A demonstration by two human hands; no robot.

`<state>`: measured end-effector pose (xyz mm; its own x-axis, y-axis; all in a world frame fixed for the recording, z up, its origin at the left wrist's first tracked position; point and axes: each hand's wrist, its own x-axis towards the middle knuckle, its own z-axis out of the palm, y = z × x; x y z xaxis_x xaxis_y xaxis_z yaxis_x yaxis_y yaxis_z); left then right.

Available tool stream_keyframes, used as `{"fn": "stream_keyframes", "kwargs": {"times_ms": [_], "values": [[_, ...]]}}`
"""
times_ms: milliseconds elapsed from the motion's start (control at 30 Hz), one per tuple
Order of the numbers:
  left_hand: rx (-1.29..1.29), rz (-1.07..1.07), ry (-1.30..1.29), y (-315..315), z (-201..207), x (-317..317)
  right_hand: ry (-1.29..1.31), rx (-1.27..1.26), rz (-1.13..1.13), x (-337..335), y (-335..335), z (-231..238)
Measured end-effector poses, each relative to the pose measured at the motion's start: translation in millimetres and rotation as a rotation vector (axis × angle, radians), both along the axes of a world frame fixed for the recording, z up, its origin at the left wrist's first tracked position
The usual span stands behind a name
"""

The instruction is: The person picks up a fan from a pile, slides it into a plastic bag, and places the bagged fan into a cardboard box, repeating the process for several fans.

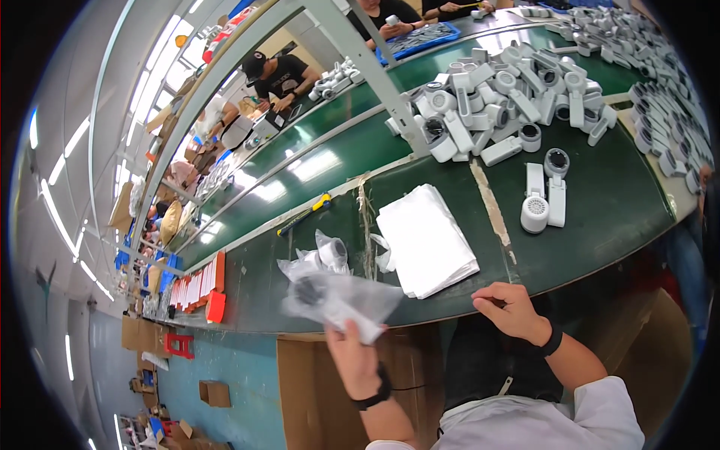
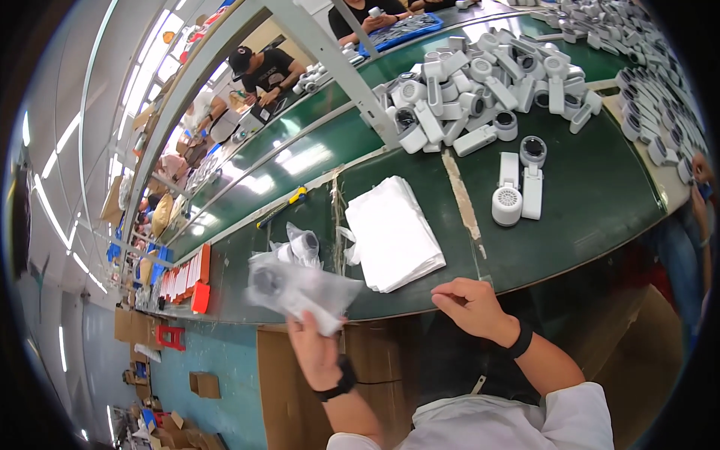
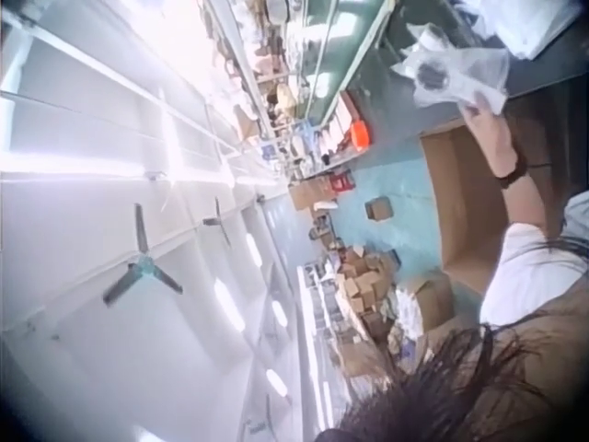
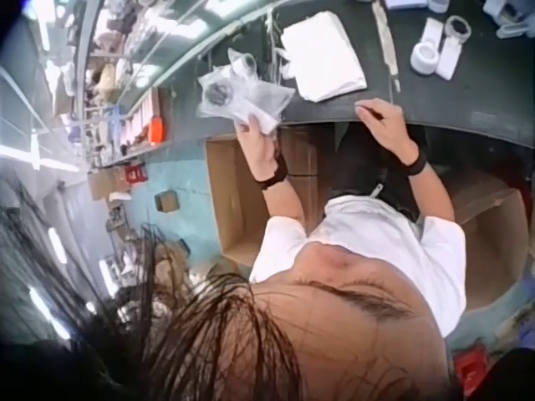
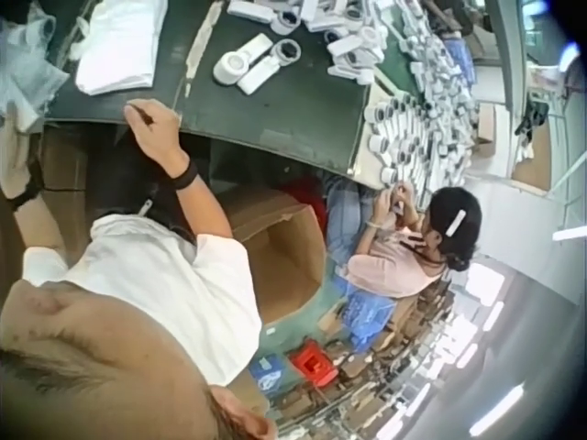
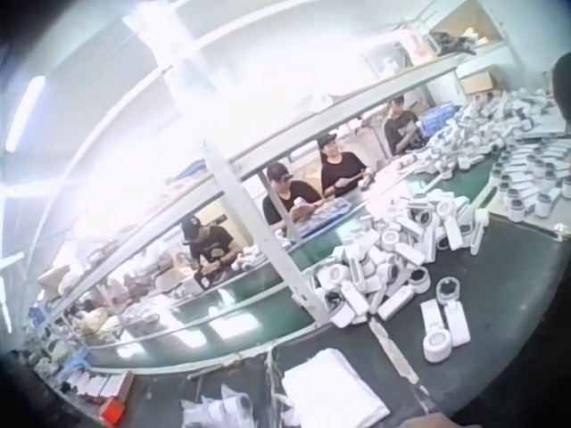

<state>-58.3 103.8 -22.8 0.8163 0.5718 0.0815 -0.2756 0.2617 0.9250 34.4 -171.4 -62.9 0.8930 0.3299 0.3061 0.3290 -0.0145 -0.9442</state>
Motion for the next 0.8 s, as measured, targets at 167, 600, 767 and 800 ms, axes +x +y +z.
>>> {"fn": "stream_keyframes", "kwargs": {"times_ms": [167, 600, 767, 800], "values": [[0.533, 0.560, 0.200, 117.9, 7.0, -11.4, 0.089, -0.116, 0.020, 7.2, 4.6, -23.9], [0.866, 0.558, 0.829, 228.3, -48.0, 39.8, -0.041, -0.197, -0.065, 7.0, 7.1, -22.6], [1.192, 0.464, 1.147, 122.5, 4.6, 86.8, -0.103, -0.231, -0.104, 5.0, 12.7, -25.5], [1.236, 0.403, 1.229, 106.8, 10.0, 92.9, -0.128, -0.249, -0.122, 4.5, 13.9, -23.8]]}}
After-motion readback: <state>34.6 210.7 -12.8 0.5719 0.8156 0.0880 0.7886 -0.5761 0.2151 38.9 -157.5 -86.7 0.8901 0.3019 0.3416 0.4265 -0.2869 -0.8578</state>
